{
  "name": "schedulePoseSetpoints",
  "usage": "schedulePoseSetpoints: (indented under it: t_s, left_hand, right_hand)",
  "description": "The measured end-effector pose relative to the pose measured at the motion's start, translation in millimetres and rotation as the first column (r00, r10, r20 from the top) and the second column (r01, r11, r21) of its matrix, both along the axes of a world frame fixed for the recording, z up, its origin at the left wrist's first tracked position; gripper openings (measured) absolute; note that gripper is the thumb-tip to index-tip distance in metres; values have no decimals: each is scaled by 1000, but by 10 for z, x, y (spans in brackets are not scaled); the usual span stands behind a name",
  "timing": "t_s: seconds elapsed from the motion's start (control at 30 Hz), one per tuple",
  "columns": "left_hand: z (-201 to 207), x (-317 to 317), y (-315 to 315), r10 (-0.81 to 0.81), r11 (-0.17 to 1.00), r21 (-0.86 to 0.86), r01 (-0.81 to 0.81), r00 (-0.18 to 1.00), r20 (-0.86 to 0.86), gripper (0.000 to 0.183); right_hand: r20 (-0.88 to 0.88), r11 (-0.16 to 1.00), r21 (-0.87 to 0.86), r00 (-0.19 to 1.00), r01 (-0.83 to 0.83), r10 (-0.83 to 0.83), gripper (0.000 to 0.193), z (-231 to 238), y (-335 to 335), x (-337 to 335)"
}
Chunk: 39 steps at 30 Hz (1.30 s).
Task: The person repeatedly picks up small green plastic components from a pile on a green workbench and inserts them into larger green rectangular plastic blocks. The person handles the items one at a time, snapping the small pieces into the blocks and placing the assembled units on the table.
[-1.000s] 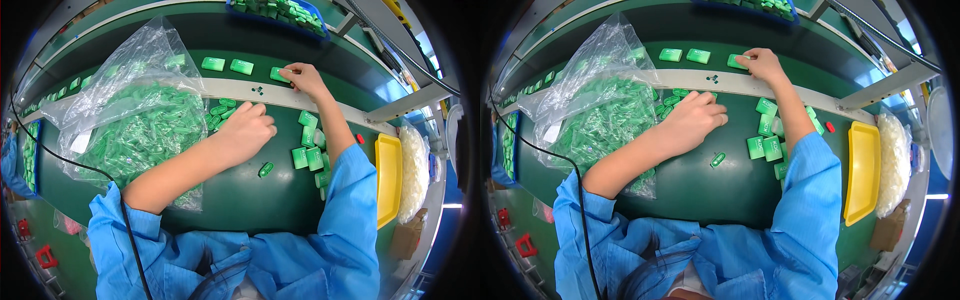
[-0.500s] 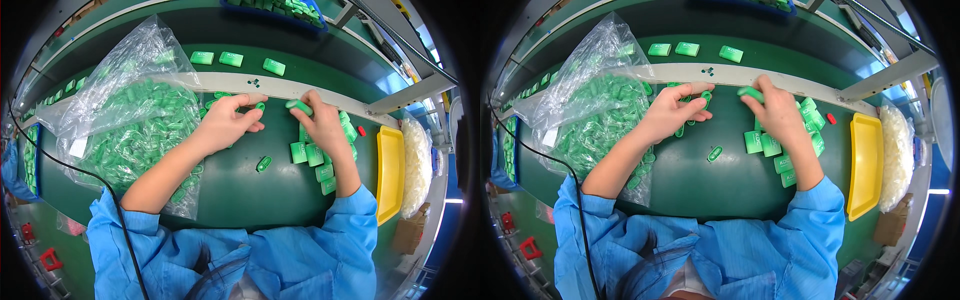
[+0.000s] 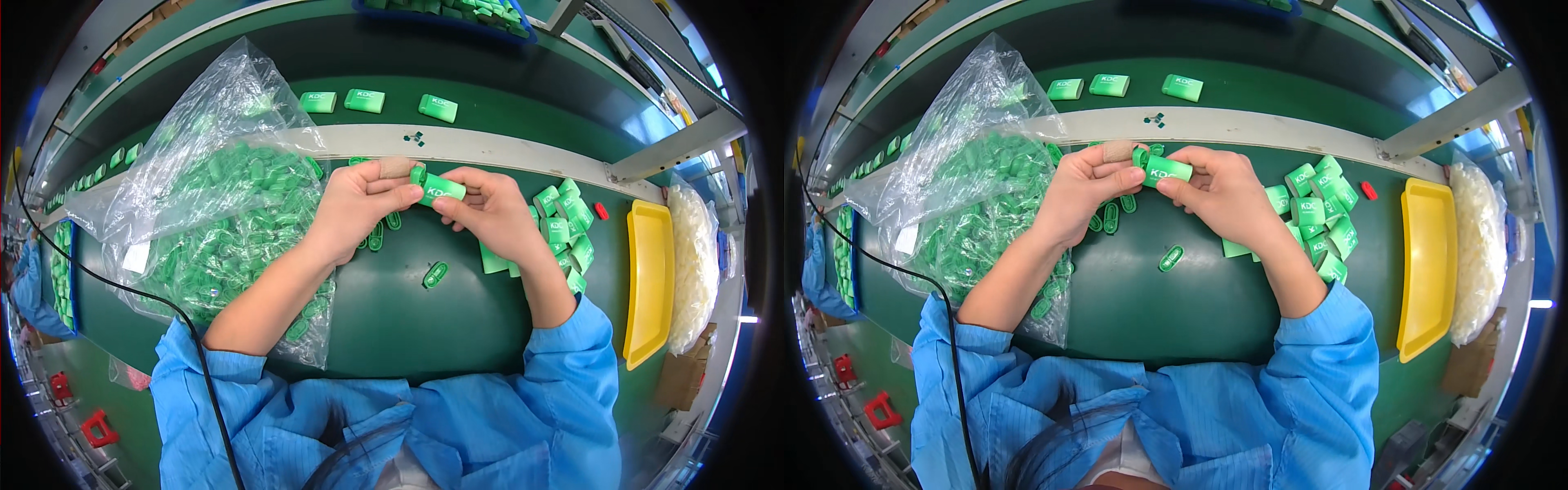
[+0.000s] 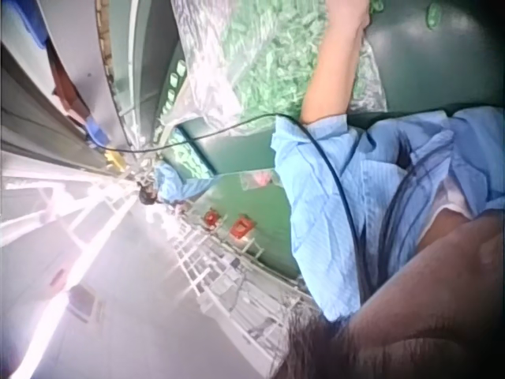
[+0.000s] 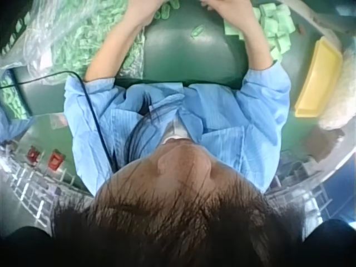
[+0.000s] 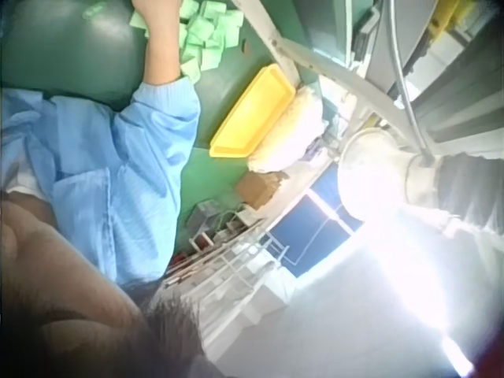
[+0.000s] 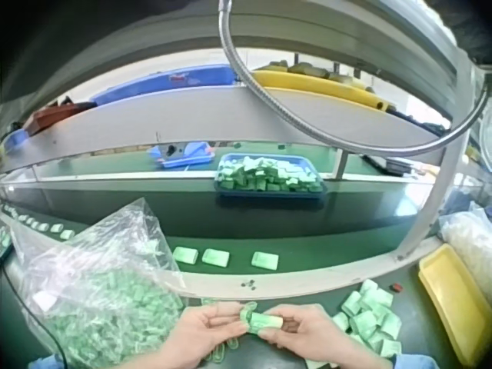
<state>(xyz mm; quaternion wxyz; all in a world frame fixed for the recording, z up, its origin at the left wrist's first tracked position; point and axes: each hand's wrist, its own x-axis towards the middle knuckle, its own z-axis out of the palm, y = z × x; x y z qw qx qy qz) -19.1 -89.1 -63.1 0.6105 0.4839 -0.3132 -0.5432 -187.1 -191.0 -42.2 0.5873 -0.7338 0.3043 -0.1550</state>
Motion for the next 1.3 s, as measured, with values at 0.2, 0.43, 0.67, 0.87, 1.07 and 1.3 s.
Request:
schedulePoseSetpoints:
  t_s: [0.2,0.43,0.67,0.87,1.07,1.3]
  left_hand:
    - [-6,-4,26,14,997,-75,9,954,298,32]
    - [19,-29,72,47,994,-109,12,854,519,29]
    - [17,-128,111,103,985,-169,20,717,690,38]
    - [-41,-352,220,191,980,-193,-51,525,829,52]
    - [-102,-391,219,252,965,-255,-64,509,823,61]
    - [50,-208,113,288,924,-363,119,410,866,50]
  right_hand:
    - [50,997,13,996,-72,71,20,8,-38,-55]
    - [-15,934,-353,999,-53,51,20,105,44,-74]
    - [4,907,-420,1000,-22,26,22,116,39,-56]
    - [62,806,-588,997,69,-40,22,16,152,-21]
    - [183,624,-746,973,231,-143,20,-70,352,66]
    - [-132,868,-487,975,93,-179,25,60,-711,219]
